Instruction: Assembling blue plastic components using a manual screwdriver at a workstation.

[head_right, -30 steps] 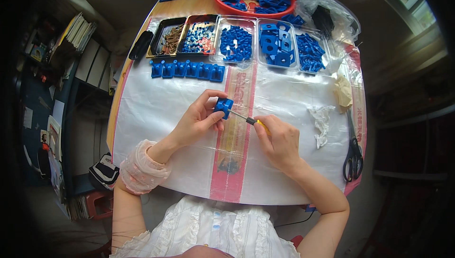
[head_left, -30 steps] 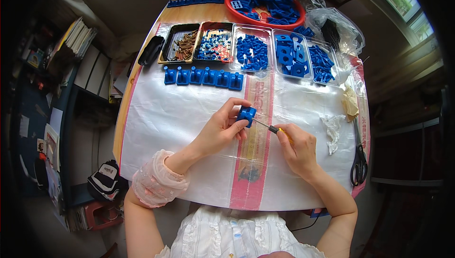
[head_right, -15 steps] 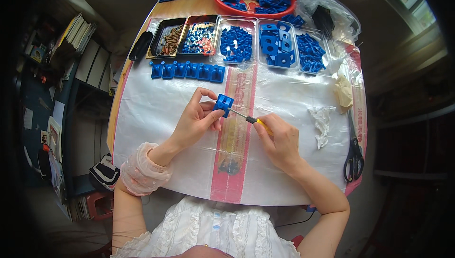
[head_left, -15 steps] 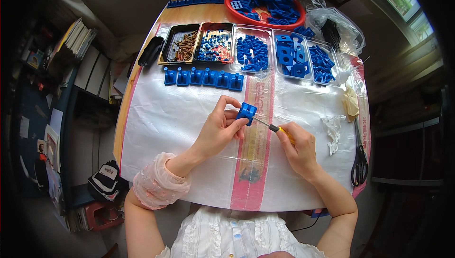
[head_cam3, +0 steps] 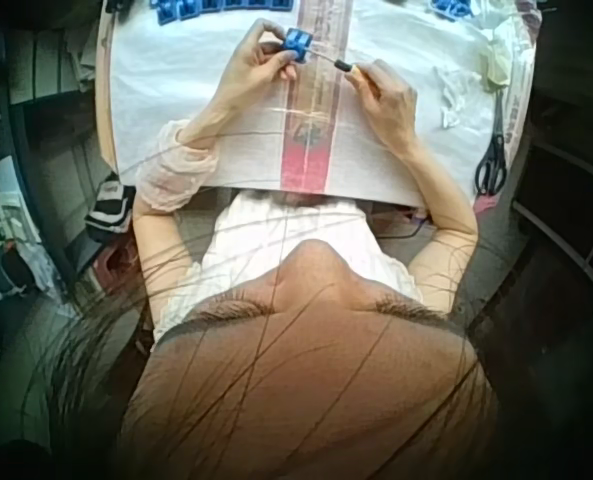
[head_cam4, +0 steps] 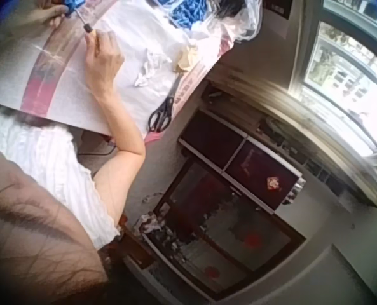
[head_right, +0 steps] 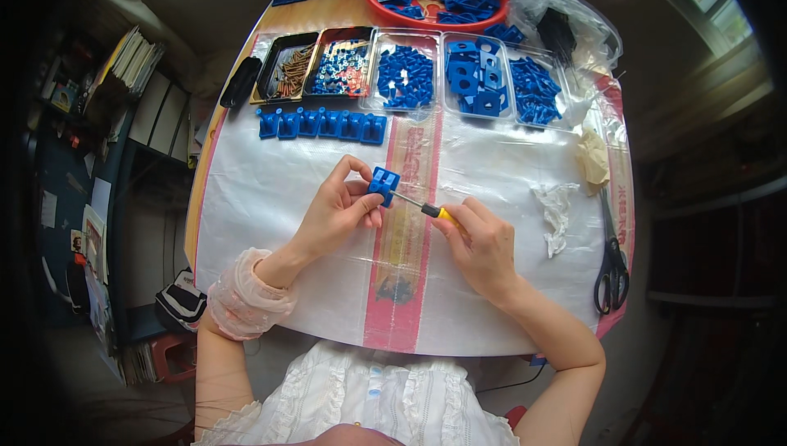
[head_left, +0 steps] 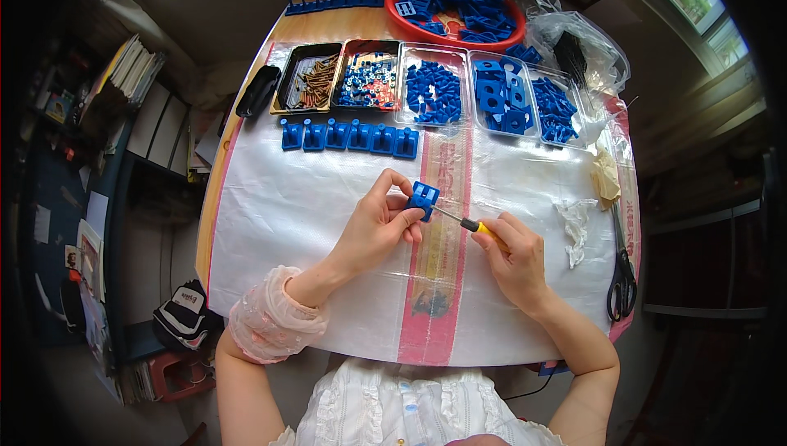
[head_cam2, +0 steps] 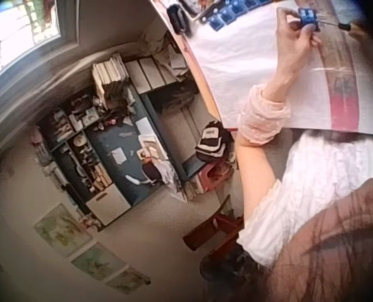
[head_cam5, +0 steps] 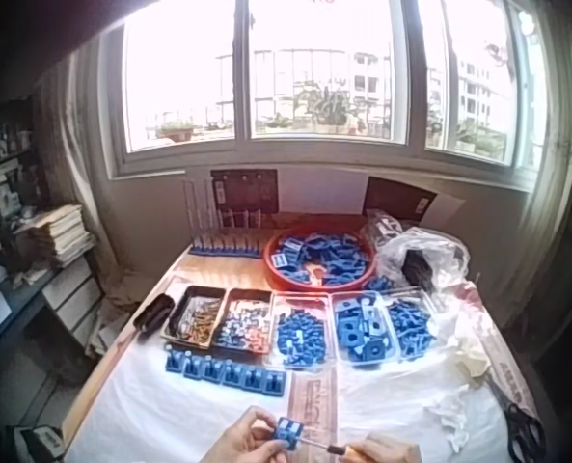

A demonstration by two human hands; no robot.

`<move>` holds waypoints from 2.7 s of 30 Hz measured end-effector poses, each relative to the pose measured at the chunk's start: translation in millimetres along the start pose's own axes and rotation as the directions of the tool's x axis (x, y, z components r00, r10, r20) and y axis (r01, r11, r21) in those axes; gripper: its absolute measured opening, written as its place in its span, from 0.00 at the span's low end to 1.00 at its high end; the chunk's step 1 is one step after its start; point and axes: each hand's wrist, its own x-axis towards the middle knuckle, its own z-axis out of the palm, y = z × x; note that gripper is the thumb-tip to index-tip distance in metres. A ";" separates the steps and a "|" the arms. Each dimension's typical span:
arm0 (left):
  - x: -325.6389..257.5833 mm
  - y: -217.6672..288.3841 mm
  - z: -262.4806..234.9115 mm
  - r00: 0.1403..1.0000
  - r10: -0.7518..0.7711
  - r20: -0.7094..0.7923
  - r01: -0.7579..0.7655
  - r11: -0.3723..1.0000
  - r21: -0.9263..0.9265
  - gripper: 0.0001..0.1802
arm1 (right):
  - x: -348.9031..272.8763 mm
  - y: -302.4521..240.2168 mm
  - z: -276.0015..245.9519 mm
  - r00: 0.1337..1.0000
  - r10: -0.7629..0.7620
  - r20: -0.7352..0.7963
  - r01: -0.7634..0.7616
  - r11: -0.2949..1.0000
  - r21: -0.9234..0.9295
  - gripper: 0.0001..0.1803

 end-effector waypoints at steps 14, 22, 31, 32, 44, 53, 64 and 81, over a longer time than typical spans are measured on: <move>-1.4 1.4 2.9 0.999 0.024 -0.043 -0.023 0.999 0.028 0.10 | -4.7 1.5 5.1 0.994 -0.070 -0.086 0.061 0.992 -0.107 0.07; -2.6 2.7 3.7 0.999 0.011 -0.051 -0.010 1.000 0.029 0.10 | -6.7 3.2 8.3 0.985 -0.124 -0.116 0.105 0.982 -0.156 0.09; -1.4 1.6 1.5 1.000 -0.008 -0.017 0.009 0.999 0.043 0.13 | -5.2 4.2 7.7 0.968 -0.209 -0.138 0.172 0.955 -0.240 0.12; -1.5 1.9 1.8 1.000 -0.008 -0.020 0.009 0.999 0.042 0.13 | -5.0 3.6 7.7 0.966 -0.219 -0.140 0.178 0.950 -0.256 0.12; -1.9 2.4 3.6 0.999 -0.026 -0.039 0.026 1.000 0.002 0.12 | -5.2 2.5 8.1 0.956 -0.255 -0.143 0.199 0.927 -0.319 0.12; 0.4 -0.6 3.4 0.998 -0.036 -0.052 0.032 0.997 -0.074 0.16 | 1.1 8.6 9.9 0.973 -0.191 -0.131 0.157 0.960 -0.234 0.11; -0.2 8.0 4.1 0.999 0.037 -0.002 -0.036 0.993 0.116 0.17 | 0.7 9.3 4.5 0.993 -0.107 -0.051 0.102 0.990 -0.095 0.09; 5.4 6.6 -9.5 0.998 0.019 0.059 -0.017 1.000 -0.025 0.16 | 3.3 13.2 -1.5 0.998 -0.060 0.020 0.062 0.995 -0.077 0.06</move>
